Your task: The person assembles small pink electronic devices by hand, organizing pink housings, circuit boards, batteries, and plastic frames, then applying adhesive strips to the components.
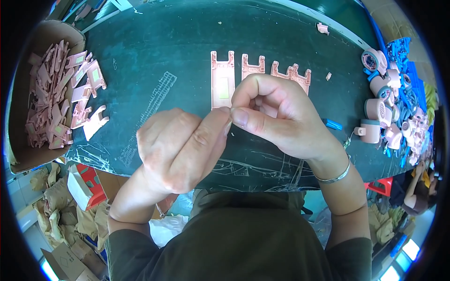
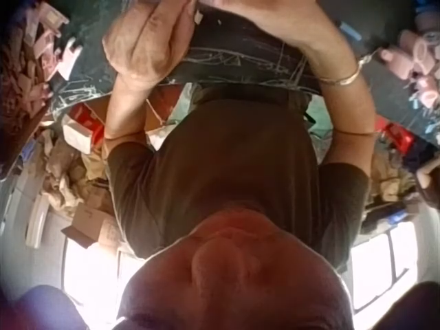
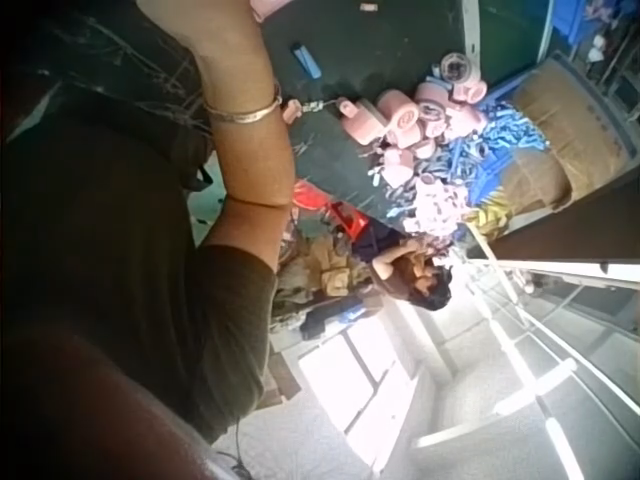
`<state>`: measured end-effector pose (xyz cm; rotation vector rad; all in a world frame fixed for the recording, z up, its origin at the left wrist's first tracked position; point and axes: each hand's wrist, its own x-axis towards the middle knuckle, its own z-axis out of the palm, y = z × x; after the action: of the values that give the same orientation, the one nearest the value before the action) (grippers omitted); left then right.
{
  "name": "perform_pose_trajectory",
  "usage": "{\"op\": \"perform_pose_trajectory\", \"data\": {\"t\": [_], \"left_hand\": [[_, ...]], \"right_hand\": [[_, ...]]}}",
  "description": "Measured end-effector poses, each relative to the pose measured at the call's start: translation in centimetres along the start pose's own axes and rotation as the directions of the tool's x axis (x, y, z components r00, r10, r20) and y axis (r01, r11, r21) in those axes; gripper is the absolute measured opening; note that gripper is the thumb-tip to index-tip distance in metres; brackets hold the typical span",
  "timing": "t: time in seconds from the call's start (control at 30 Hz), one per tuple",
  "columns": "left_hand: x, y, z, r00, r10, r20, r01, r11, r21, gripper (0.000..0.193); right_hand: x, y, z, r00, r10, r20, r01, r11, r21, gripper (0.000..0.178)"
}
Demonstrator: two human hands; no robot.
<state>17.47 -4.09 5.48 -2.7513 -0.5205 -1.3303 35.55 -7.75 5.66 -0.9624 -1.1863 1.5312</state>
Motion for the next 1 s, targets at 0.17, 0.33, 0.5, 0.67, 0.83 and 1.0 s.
{"op": "perform_pose_trajectory", "data": {"t": [0.17, 0.33, 0.5, 0.67, 0.83, 1.0], "left_hand": [[0.1, 0.3, 0.4, 0.996, 0.066, -0.054, -0.061, 0.994, 0.087, 0.026], [-0.3, 0.0, 0.1, 0.997, 0.000, -0.071, 0.008, 0.993, 0.114, 0.022], [-0.3, -3.5, -1.8, 0.900, -0.415, -0.132, 0.430, 0.895, 0.116, 0.003], [-4.1, -8.1, -3.7, 0.771, -0.633, -0.071, 0.611, 0.705, 0.360, 0.009], [-4.6, -7.8, -2.8, 0.793, -0.583, 0.177, 0.529, 0.803, 0.274, 0.019], [-2.9, -2.7, -0.3, 0.854, -0.264, 0.448, 0.249, 0.964, 0.094, 0.013]], "right_hand": [[-0.1, 0.3, 0.2, 0.999, 0.013, 0.045, -0.013, 1.000, 0.003, 0.013], [-0.3, -0.2, 0.7, 0.988, 0.086, 0.128, -0.099, 0.990, 0.096, 0.015], [-0.8, 0.2, -0.5, 0.986, 0.046, 0.162, -0.086, 0.964, 0.250, 0.012], [-0.2, 0.0, -1.0, 0.969, 0.076, 0.236, -0.104, 0.989, 0.108, 0.013], [1.6, 2.0, -2.7, 0.939, -0.321, 0.121, 0.291, 0.558, -0.778, 0.014], [3.6, 2.5, -2.9, 0.897, -0.300, 0.324, 0.374, 0.126, -0.919, 0.004]]}}
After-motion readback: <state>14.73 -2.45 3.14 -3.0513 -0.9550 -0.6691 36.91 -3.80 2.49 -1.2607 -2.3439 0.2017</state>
